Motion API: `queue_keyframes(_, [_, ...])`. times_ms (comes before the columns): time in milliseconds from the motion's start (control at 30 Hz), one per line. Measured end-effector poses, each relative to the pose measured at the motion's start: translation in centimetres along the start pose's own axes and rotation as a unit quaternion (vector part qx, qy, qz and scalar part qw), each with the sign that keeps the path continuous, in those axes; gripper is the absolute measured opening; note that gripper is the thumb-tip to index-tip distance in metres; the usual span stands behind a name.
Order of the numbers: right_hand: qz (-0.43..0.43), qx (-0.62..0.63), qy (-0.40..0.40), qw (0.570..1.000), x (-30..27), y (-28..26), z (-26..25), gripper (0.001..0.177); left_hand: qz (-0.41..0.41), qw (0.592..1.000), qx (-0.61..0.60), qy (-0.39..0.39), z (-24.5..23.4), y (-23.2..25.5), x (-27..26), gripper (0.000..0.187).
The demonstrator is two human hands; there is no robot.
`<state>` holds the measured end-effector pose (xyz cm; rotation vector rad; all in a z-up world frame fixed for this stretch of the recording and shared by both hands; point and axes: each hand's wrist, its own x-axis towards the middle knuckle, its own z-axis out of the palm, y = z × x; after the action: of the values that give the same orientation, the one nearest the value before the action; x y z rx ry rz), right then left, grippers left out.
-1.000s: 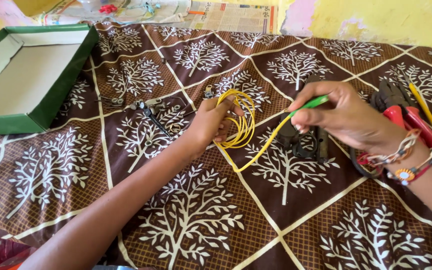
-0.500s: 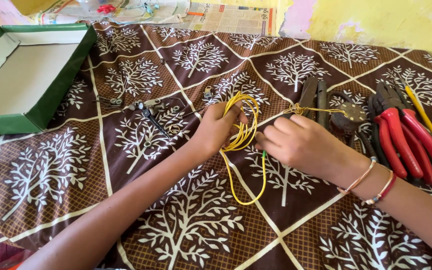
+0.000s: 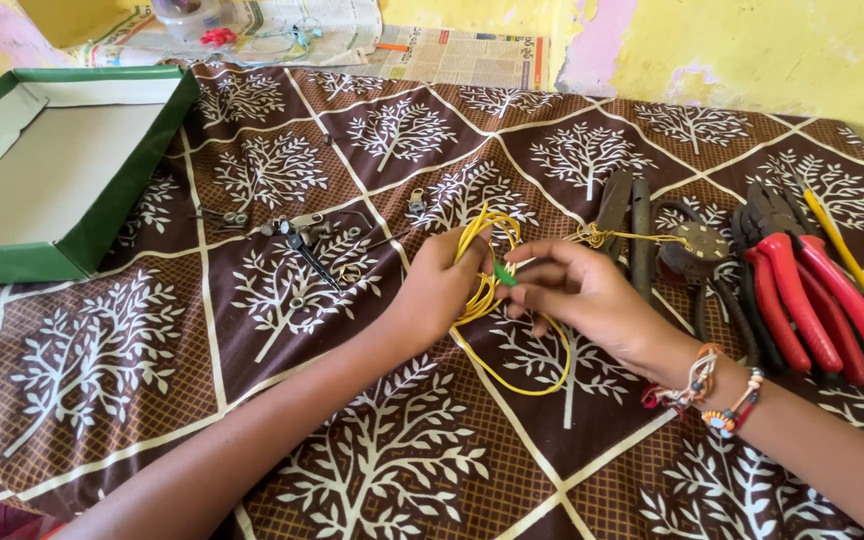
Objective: The person untangles a yellow wire, coils it neatly, and secures it with a green twist tie. They then place the coiled wire on the table and briefly handle a small black object.
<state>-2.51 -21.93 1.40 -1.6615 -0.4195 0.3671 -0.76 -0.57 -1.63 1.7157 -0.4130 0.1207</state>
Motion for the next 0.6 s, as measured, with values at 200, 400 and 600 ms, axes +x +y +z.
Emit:
queue_keyframes(200, [-0.007, -0.073, -0.019, 0.997, 0.0, 2.3, 0.6, 0.039, -0.113, 0.992, -0.050, 0.004, 0.4, 1.2, -0.3, 0.039])
queue_keyframes(400, [-0.056, -0.032, -0.030, 0.997, -0.3, 3.6, 0.5, 0.035, -0.184, 0.967, -0.172, -0.042, 0.1, 2.7, -0.5, 0.039])
queue_keyframes(600, [-0.055, -0.070, -0.060, 0.994, -0.1, 4.3, 0.3, 0.031, -0.164, 0.966, -0.177, -0.093, -1.1, 2.9, 0.0, 0.036])
